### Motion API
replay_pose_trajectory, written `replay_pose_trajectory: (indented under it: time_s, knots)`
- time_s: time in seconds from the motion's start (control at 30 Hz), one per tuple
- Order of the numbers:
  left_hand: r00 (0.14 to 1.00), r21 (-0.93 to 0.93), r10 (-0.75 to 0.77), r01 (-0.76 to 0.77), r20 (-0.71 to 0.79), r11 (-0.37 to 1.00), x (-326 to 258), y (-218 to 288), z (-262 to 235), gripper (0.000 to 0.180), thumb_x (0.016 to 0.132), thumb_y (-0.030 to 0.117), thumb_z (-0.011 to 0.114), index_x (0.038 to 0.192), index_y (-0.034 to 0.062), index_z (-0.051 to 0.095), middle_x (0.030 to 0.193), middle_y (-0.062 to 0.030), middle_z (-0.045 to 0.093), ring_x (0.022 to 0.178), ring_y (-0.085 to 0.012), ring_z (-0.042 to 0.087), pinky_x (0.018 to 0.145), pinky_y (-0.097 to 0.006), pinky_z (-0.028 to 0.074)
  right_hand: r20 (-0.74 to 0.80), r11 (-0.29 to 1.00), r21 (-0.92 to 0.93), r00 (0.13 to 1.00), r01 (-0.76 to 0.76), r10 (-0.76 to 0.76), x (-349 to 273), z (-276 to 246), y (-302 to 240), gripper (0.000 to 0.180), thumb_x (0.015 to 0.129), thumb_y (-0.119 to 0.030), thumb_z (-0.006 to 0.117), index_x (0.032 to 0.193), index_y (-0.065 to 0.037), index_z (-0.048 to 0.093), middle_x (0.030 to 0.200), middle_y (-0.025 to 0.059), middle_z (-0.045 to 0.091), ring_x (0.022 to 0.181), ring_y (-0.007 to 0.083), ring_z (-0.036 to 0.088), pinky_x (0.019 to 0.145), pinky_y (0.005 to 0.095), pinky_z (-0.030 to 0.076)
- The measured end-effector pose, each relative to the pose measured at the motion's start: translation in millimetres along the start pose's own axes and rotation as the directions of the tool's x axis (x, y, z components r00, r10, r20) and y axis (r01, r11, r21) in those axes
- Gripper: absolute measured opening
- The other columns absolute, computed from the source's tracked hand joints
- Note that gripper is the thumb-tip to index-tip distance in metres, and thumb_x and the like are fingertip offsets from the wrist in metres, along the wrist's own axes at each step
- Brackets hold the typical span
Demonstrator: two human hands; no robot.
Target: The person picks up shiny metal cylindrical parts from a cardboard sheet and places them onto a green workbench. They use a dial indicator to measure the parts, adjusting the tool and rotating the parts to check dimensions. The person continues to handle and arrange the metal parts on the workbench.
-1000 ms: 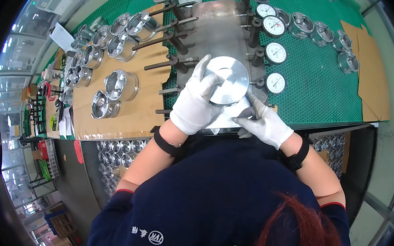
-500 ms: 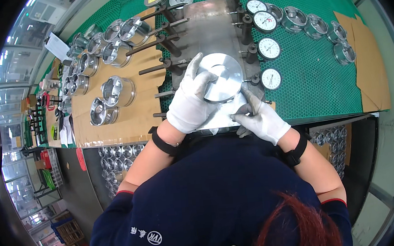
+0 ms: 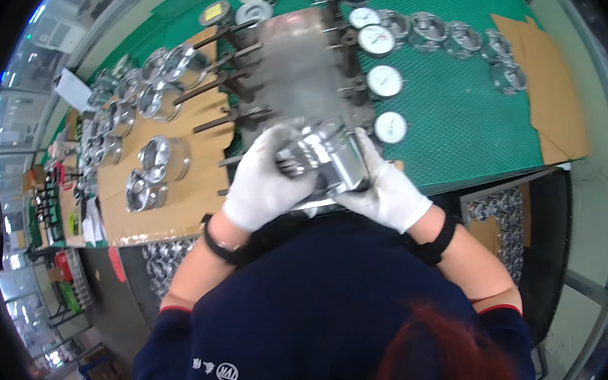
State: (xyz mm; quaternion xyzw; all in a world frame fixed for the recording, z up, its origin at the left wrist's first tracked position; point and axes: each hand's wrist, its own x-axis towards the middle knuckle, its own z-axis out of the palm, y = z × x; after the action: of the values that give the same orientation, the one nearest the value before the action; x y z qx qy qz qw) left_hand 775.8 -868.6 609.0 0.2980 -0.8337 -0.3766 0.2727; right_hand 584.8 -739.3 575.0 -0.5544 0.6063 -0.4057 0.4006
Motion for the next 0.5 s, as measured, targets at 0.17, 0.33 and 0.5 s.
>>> replay_pose_trajectory:
  time_s: [0.17, 0.33, 0.5]
  knots:
    - [0.899, -0.549, -0.064, 0.320, 0.434, 0.772, 7, 63, -26, 0.071, 0.085, 0.010, 0.074, 0.147, 0.0005, 0.040, 0.120, -0.0154, 0.061, 0.099, -0.0212, 0.068, 0.087, -0.034, 0.055, -0.067, 0.965, 0.263, 0.998, 0.005, 0.013, -8, -65, -20, 0.060, 0.101, -0.033, 0.054, 0.146, 0.005, 0.043, 0.136, 0.0161, 0.060, 0.122, 0.0236, 0.061, 0.106, 0.0356, 0.047]
    - [0.997, -0.262, -0.076, 0.081, 0.029, 0.962, 8, 38, -55, 0.064, 0.083, -0.002, 0.066, 0.144, -0.0003, 0.045, 0.132, -0.0149, 0.059, 0.100, -0.0180, 0.066, 0.089, -0.033, 0.055, -0.416, 0.817, 0.576, 0.859, -0.006, 0.299, -26, -144, 21, 0.038, 0.100, -0.024, 0.048, 0.123, 0.002, 0.063, 0.112, 0.0093, 0.068, 0.097, 0.0174, 0.067, 0.087, 0.0303, 0.054]
    - [0.885, 0.414, -0.179, 0.369, -0.430, 0.832, -58, -86, -144, 0.067, 0.091, 0.013, 0.070, 0.148, -0.0025, 0.040, 0.126, -0.0187, 0.062, 0.113, -0.0232, 0.062, 0.098, -0.036, 0.050, -0.615, 0.841, 0.456, 0.579, -0.292, 0.534, -7, -231, 84, 0.030, 0.102, -0.032, 0.055, 0.109, -0.005, 0.065, 0.079, 0.0029, 0.067, 0.055, 0.0123, 0.057, 0.047, 0.0266, 0.043]
